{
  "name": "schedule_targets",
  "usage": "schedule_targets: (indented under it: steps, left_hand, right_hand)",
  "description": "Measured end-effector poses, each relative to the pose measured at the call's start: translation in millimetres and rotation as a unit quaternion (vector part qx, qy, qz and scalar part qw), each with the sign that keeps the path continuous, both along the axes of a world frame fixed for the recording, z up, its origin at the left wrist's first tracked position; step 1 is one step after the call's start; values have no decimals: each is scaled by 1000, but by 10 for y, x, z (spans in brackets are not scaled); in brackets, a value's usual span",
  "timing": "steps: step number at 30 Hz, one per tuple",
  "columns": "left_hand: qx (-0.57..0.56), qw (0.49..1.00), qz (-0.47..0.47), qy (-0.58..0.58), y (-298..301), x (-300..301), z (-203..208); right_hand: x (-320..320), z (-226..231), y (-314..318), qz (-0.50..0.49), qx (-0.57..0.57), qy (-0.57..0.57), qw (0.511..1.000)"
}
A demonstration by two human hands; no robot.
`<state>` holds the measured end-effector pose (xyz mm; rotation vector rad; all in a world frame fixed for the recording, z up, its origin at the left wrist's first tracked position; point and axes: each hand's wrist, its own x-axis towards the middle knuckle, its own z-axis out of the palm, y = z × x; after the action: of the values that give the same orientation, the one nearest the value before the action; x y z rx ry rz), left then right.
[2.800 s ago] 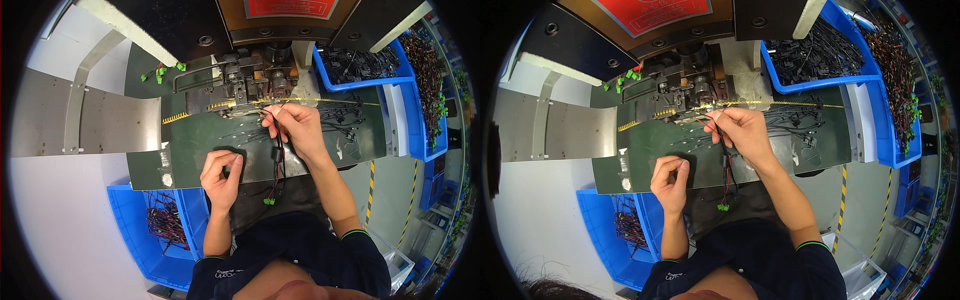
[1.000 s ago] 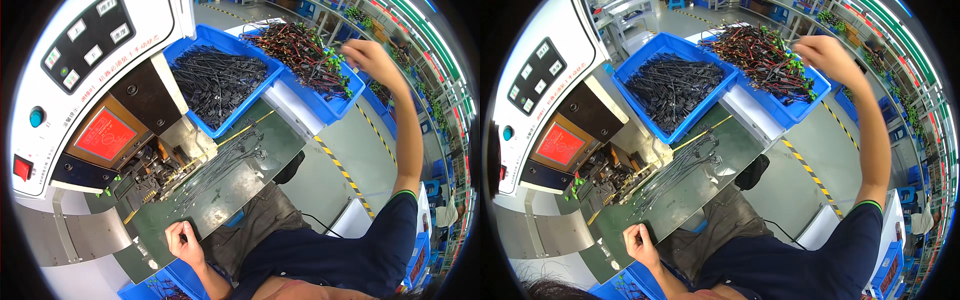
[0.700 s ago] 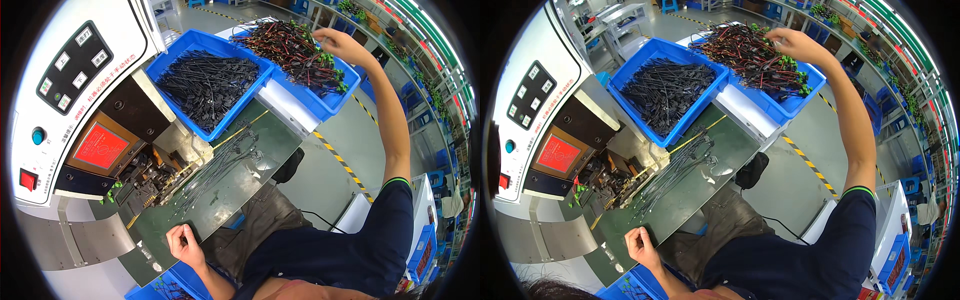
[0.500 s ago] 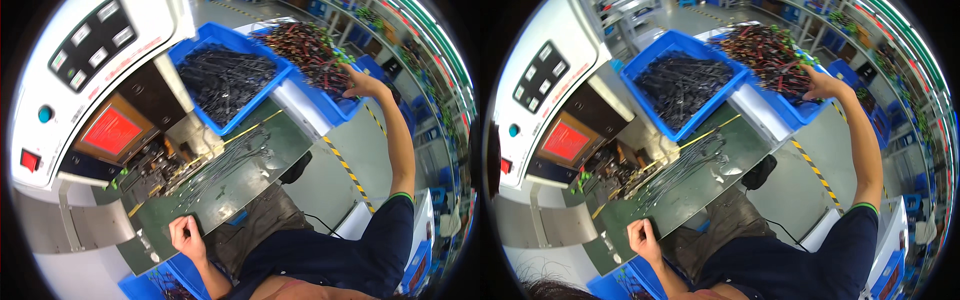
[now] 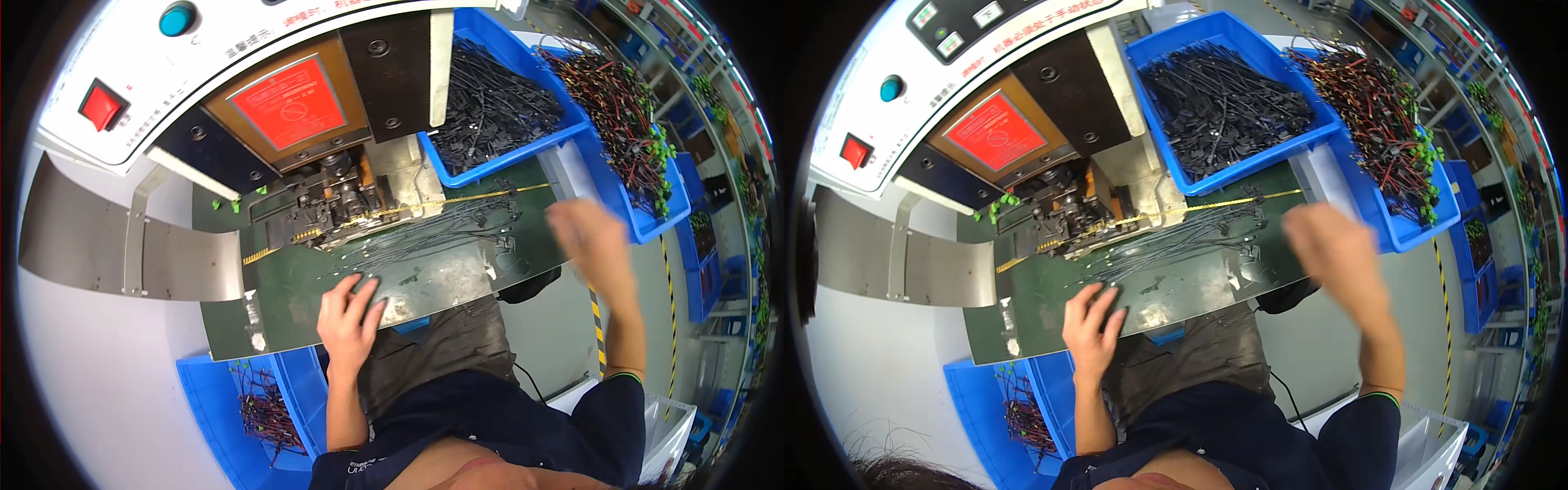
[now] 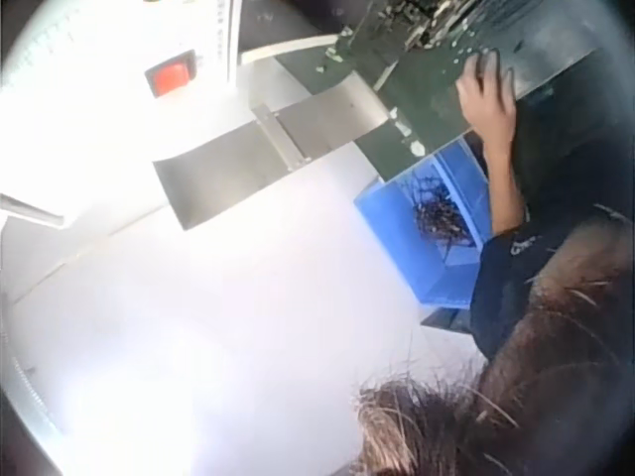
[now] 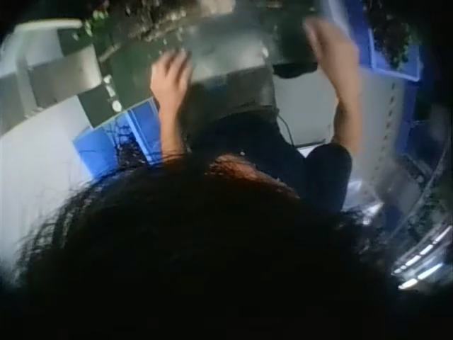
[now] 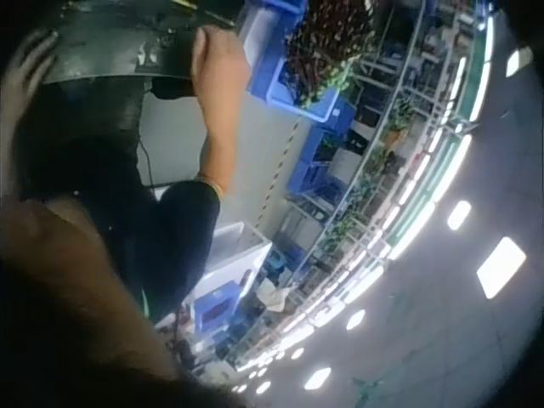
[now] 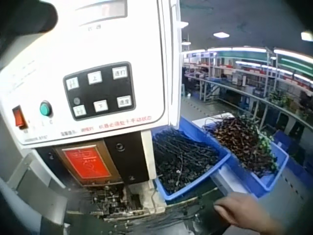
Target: The person attaches wire ends and components by hand, crimps terminals onto wires using a crimping machine, and lifts a bundle of wire harnesses from a bin.
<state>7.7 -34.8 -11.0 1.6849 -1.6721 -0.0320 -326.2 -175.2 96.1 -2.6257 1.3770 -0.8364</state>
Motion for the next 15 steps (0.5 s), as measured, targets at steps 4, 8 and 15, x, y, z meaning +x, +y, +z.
schedule_targets:
  steps: [4, 8, 15]
  left_hand:
    - [25, 997, -12, -74, -31, -50, 15]
    - [34, 998, -8, -52, -19, -41, 23]
    - [-59, 986, -84, 129, 15, -396, -103]
  right_hand:
    - [538, -670, -216, 45, -69, 68, 994]
    - [555, -729, -344, 55, -106, 44, 992]
    - [545, -476, 19, 21, 34, -159, 986]
